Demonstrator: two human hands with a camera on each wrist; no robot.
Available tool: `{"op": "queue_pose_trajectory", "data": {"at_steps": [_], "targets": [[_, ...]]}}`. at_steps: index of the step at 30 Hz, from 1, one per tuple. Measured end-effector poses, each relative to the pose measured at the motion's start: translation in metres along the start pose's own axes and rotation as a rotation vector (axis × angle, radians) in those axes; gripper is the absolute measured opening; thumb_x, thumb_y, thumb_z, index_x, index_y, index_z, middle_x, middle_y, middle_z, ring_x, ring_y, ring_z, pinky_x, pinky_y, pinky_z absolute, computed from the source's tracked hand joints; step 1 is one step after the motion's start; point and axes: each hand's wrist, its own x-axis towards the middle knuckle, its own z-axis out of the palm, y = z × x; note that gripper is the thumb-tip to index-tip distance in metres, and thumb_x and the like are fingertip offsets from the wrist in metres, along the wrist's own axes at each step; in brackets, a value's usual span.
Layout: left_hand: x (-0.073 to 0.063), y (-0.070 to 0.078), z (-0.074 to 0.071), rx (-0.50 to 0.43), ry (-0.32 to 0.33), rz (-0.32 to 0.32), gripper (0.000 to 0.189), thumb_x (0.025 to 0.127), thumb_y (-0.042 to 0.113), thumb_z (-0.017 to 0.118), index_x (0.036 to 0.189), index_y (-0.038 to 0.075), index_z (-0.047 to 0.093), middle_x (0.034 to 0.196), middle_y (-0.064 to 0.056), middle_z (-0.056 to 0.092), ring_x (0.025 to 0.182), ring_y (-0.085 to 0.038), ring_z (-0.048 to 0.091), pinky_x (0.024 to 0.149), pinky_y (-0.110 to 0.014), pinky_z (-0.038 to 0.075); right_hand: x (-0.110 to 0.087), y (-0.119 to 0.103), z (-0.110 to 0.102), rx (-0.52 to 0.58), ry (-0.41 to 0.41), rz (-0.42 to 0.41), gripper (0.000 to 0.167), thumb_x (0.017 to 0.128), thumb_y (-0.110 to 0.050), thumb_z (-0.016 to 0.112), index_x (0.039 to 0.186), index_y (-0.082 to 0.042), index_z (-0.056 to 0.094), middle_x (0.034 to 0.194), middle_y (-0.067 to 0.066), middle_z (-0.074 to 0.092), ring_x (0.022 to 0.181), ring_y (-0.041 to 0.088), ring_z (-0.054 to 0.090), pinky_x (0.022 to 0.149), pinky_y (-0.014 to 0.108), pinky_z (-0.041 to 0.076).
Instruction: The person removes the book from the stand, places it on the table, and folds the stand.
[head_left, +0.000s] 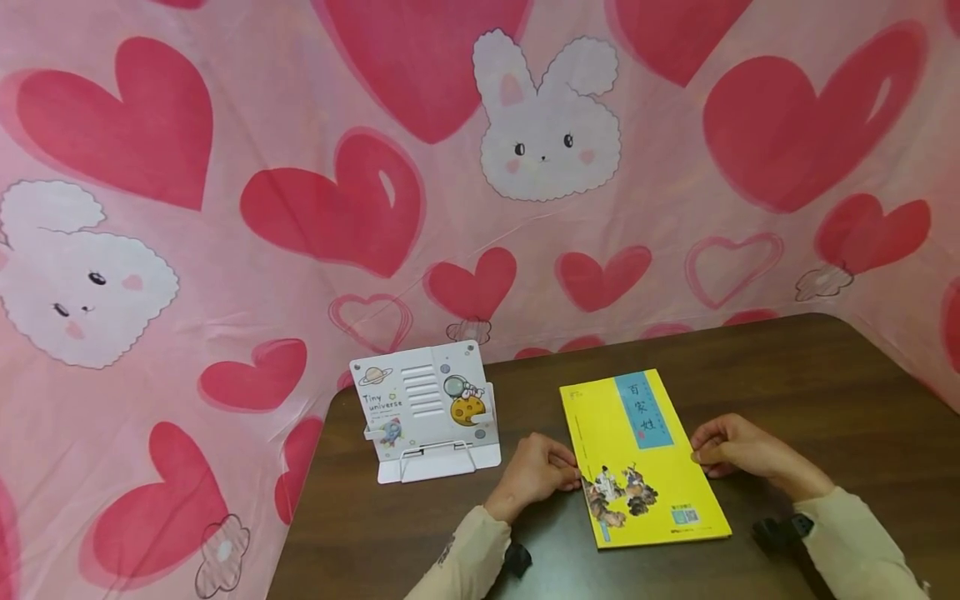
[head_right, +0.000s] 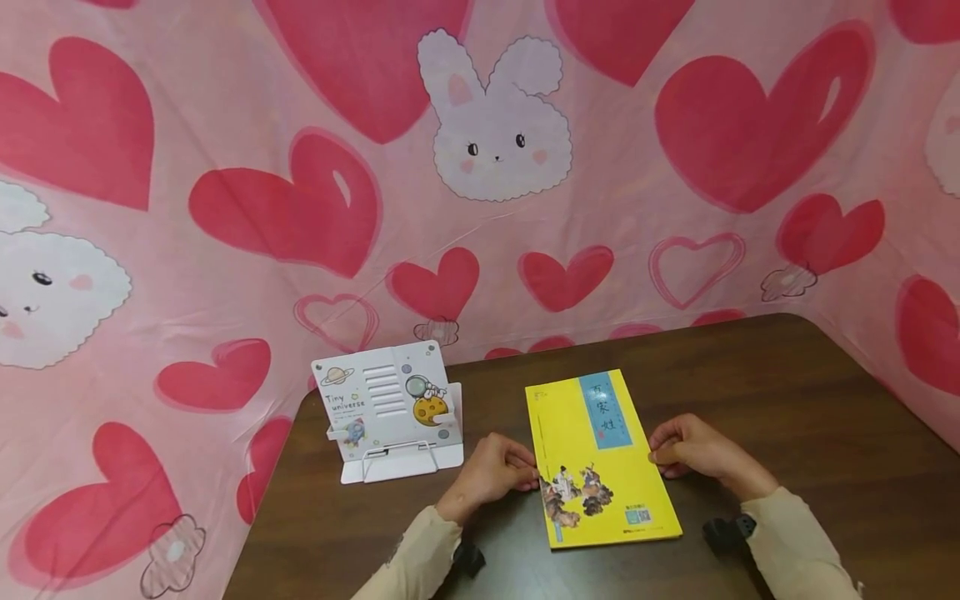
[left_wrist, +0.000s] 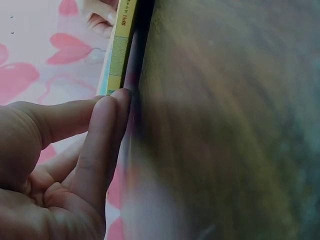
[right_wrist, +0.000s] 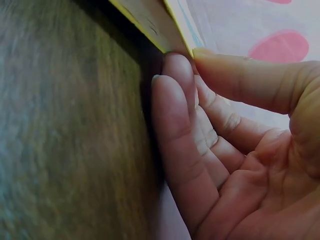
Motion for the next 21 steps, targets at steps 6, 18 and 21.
{"op": "queue_pose_trajectory", "data": {"at_steps": [6,18,21], "targets": [[-0.0003,0.0,0.0015,0.044,-0.017,0.001,0.008,0.088,0.003,0.08,0.095,-0.002,0.08,0.079,-0.007,0.079,0.064,-0.011,0.072,0.062,-0.026,0.062,0.0004,0.0015,0.0007,-0.012,-0.016,-0.019,0.025,0.095,-0.011,0.07,0.107,0.011,0.066,0.085,0.007,0.071,0.074,0.018,0.067,0.069,0.029,0.063],[-0.0035,0.0076,0.003,0.292,-0.024,0.036,0.025,0.091,0.032,0.08,0.097,0.008,0.084,0.063,0.01,0.068,0.053,-0.004,0.054,0.048,-0.02,0.039,-0.0006,-0.0063,0.0051,-0.068,0.033,0.016,0.022,0.095,-0.008,0.071,0.104,0.012,0.069,0.082,0.006,0.071,0.07,0.016,0.065,0.065,0.028,0.063],[-0.0049,0.0097,0.0034,0.311,-0.04,0.038,0.028,0.092,0.036,0.078,0.099,0.01,0.084,0.058,0.011,0.062,0.049,-0.005,0.05,0.046,-0.02,0.033,-0.0015,-0.0085,0.0059,-0.082,0.049,0.027,0.021,0.094,-0.008,0.071,0.103,0.012,0.07,0.082,0.006,0.071,0.069,0.016,0.065,0.065,0.028,0.063]]}}
